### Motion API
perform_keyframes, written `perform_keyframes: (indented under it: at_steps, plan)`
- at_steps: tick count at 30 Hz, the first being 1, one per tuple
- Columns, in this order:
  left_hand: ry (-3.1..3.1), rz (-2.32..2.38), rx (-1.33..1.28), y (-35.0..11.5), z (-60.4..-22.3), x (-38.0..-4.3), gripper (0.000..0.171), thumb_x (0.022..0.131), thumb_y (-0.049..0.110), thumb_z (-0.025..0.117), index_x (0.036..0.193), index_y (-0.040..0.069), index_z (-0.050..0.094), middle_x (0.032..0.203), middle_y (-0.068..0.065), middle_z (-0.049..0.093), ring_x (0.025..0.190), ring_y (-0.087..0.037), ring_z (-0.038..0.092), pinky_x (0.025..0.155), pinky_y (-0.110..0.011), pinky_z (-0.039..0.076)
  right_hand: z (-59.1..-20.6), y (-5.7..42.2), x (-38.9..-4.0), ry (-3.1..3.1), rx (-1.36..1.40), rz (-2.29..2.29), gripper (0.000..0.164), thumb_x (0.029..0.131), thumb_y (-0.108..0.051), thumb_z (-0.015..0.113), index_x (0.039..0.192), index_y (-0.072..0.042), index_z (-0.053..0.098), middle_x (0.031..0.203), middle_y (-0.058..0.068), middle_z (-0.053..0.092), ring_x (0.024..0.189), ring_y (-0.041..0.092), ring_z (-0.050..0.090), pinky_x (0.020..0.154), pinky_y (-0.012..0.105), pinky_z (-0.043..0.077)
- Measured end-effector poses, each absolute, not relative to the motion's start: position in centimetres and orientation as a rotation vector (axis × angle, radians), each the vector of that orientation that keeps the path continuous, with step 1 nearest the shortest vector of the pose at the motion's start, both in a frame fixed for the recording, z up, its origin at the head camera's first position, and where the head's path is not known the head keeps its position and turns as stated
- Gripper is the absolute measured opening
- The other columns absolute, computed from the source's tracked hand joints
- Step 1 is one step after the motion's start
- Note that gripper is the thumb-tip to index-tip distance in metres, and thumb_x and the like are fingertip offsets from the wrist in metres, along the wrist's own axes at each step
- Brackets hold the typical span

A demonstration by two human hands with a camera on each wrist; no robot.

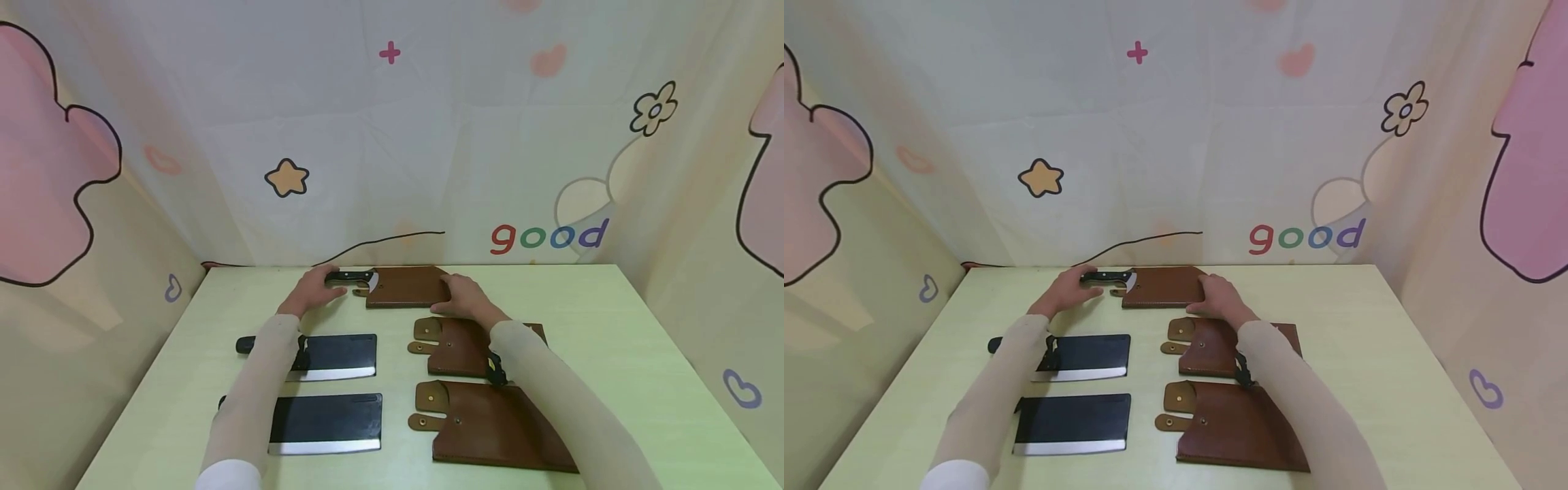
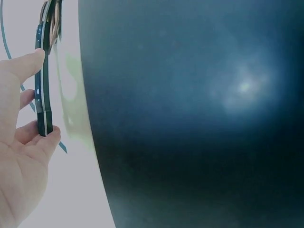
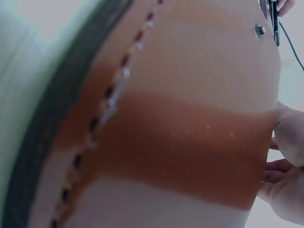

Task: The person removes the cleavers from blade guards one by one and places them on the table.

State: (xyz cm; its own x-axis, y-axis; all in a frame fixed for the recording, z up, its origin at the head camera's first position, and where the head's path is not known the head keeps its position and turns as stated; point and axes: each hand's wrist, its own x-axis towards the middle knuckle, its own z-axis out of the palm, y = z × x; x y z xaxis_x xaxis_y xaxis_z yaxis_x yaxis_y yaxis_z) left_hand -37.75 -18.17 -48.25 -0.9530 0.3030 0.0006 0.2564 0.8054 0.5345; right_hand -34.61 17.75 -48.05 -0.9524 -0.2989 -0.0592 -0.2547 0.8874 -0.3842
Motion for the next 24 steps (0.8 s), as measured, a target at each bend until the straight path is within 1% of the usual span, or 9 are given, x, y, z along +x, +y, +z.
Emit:
perform_keyframes:
  at_steps: [5, 12, 17, 20, 24]
  plan:
    - [2.904, 0.817, 0.464, -18.0, -48.2, -37.5, 0.064, 0.099, 0.027, 0.068, 0.150, -0.002, 0.045, 0.154, -0.023, 0.046, 0.144, -0.041, 0.040, 0.117, -0.053, 0.033, -48.0, 18.0, -34.3, 2.952, -0.431, -0.600, 0.083, 0.088, -0.035, 0.082, 0.148, 0.008, 0.044, 0.138, 0.026, 0.059, 0.125, 0.039, 0.058, 0.107, 0.051, 0.045]
    - [2.964, 0.838, 0.433, -18.0, -48.2, -37.0, 0.059, 0.098, 0.019, 0.069, 0.149, -0.001, 0.047, 0.151, -0.022, 0.050, 0.139, -0.041, 0.047, 0.112, -0.053, 0.039, -47.9, 18.8, -33.9, 2.962, -0.433, -0.704, 0.088, 0.086, -0.037, 0.085, 0.149, 0.007, 0.043, 0.141, 0.026, 0.057, 0.127, 0.041, 0.056, 0.108, 0.052, 0.045]
    - [2.999, 0.841, 0.466, -18.5, -48.3, -36.7, 0.056, 0.098, 0.015, 0.070, 0.148, -0.002, 0.049, 0.150, -0.022, 0.051, 0.137, -0.041, 0.049, 0.110, -0.053, 0.041, -47.5, 19.3, -33.7, 2.979, -0.459, -0.760, 0.089, 0.085, -0.037, 0.085, 0.149, 0.007, 0.043, 0.143, 0.026, 0.056, 0.130, 0.042, 0.054, 0.109, 0.053, 0.043]
    - [3.019, 0.840, 0.499, -18.7, -48.1, -36.4, 0.055, 0.098, 0.015, 0.070, 0.147, -0.002, 0.051, 0.147, -0.022, 0.054, 0.131, -0.042, 0.054, 0.106, -0.053, 0.044, -47.3, 19.6, -33.4, 2.990, -0.474, -0.774, 0.089, 0.084, -0.037, 0.086, 0.149, 0.007, 0.044, 0.144, 0.026, 0.055, 0.130, 0.042, 0.054, 0.109, 0.054, 0.043]
    - [3.062, 0.848, 0.535, -18.7, -47.5, -36.2, 0.054, 0.097, 0.018, 0.072, 0.144, -0.002, 0.054, 0.140, -0.023, 0.060, 0.120, -0.041, 0.061, 0.099, -0.053, 0.049, -46.7, 19.8, -33.0, 3.009, -0.482, -0.780, 0.089, 0.084, -0.038, 0.086, 0.150, 0.006, 0.044, 0.146, 0.027, 0.053, 0.132, 0.043, 0.053, 0.109, 0.054, 0.043]
